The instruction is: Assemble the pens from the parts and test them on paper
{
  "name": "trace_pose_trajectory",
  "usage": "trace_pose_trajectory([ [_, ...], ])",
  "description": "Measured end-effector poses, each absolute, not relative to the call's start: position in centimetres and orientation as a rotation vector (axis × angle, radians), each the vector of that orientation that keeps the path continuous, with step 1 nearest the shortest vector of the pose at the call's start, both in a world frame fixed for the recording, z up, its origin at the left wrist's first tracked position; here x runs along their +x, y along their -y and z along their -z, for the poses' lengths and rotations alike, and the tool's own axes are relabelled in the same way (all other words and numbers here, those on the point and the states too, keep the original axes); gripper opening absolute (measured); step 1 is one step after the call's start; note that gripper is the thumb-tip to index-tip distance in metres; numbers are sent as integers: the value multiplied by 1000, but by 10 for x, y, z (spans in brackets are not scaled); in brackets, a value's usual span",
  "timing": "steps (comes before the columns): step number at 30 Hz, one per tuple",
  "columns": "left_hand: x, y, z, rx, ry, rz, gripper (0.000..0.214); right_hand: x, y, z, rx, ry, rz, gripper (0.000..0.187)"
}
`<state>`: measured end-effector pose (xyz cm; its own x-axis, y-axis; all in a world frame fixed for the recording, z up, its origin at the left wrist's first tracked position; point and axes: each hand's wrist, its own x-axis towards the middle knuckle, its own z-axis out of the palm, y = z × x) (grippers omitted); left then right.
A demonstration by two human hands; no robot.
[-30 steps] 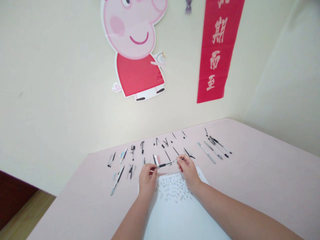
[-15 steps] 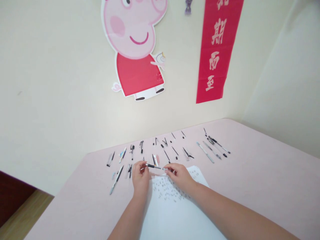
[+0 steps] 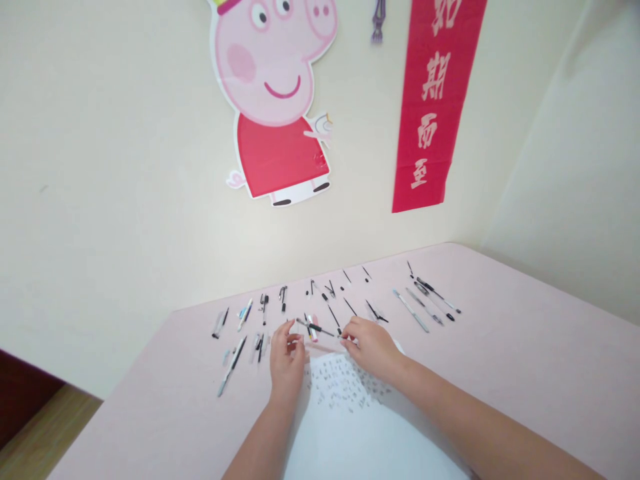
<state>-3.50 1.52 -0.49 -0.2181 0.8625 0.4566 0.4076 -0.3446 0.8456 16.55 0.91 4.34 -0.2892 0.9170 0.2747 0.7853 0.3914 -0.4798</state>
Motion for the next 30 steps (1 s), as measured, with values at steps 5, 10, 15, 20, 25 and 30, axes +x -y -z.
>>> trace_pose_trajectory([
  [5, -29, -10, 2, 1798, -1481, -1449, 30, 207, -44, -37, -1580, 2015, -342, 18],
  [10, -21, -3, -1, 2042, -1368, -1076, 24, 257, -83, -22, -1800, 1800, -286, 28],
  [15, -18, -1, 1, 2088, -1333, -869, 24, 288, -114, -27, -2109, 1766, -170, 27],
  [20, -19, -3, -1, 2116, -1358, -762, 22, 298, -143, -26, -2249, 1740, -153, 27],
  [25, -19, -3, -4, 2102, -1362, -732, 20, 296, -163, -18, -2349, 1728, -149, 26],
  [30, -18, -3, -4, 2078, -1369, -735, 19, 291, -173, -14, -2374, 1734, -152, 26],
])
